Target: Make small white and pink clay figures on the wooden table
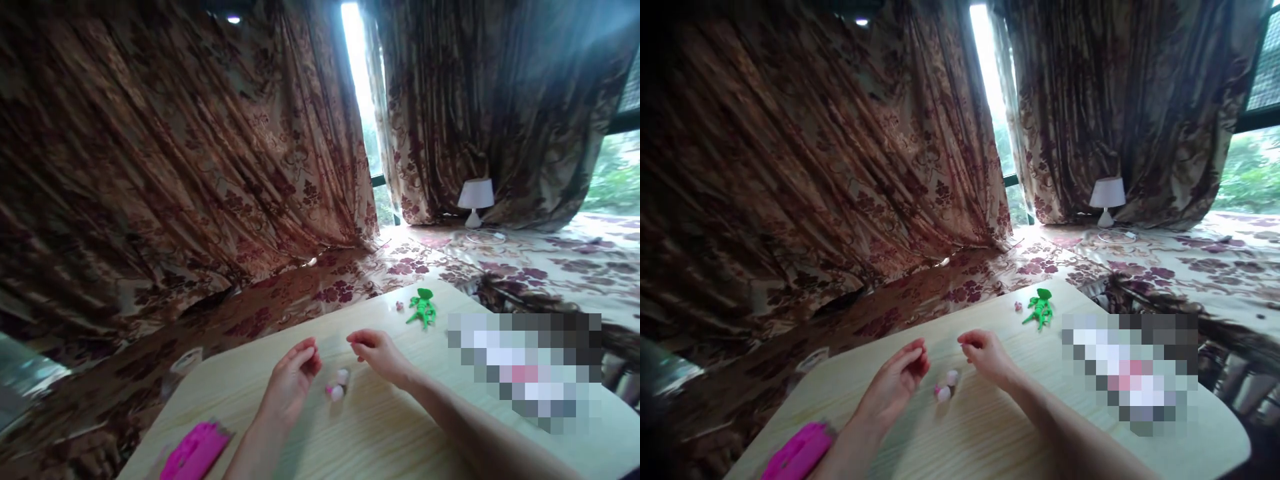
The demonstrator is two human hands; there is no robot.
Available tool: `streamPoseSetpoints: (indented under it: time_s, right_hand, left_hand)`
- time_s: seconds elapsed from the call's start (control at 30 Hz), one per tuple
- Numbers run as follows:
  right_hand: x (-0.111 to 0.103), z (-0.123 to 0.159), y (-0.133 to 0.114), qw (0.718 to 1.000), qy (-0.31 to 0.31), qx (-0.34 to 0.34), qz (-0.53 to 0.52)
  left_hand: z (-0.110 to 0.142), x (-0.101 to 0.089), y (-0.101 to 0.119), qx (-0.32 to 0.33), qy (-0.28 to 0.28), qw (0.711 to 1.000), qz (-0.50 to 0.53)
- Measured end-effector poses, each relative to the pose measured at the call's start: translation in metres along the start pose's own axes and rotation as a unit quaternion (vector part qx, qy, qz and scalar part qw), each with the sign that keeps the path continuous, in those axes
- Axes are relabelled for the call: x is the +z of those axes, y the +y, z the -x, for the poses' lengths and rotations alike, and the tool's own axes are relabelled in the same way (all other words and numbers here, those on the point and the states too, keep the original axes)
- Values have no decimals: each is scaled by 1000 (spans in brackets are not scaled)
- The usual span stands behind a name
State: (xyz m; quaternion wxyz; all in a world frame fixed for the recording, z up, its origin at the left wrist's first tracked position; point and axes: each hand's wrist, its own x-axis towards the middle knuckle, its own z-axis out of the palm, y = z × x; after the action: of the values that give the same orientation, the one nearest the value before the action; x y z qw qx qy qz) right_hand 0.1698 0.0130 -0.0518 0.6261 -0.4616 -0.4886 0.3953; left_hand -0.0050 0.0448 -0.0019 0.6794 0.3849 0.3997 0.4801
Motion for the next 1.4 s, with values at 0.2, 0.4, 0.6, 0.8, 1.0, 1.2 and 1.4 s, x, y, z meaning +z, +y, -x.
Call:
streamPoseSetpoints:
  time_s: [0.2,0.4,0.6,0.8,1.0,1.2,1.4]
  right_hand:
    - [-4,-1,4,1000,-8,4,26]
    - [-2,3,0,999,-32,29,7]
    - [1,6,-7,996,-59,62,-29]
    - [3,6,-6,995,-50,71,-43]
    - [2,8,-8,997,-54,62,-12]
    - [1,10,-3,994,-67,40,70]
    - [7,17,-3,983,-95,-30,152]
  left_hand:
    - [9,-8,-27,-37,-28,998,32]
    - [17,-6,-23,-23,-42,999,13]
    - [15,-9,-22,-22,-38,999,17]
    - [16,-9,-20,-27,-33,999,12]
    - [15,-10,-21,-24,-22,999,20]
    - [15,-14,-15,-21,-23,999,44]
    - [14,-18,-14,-30,-12,997,67]
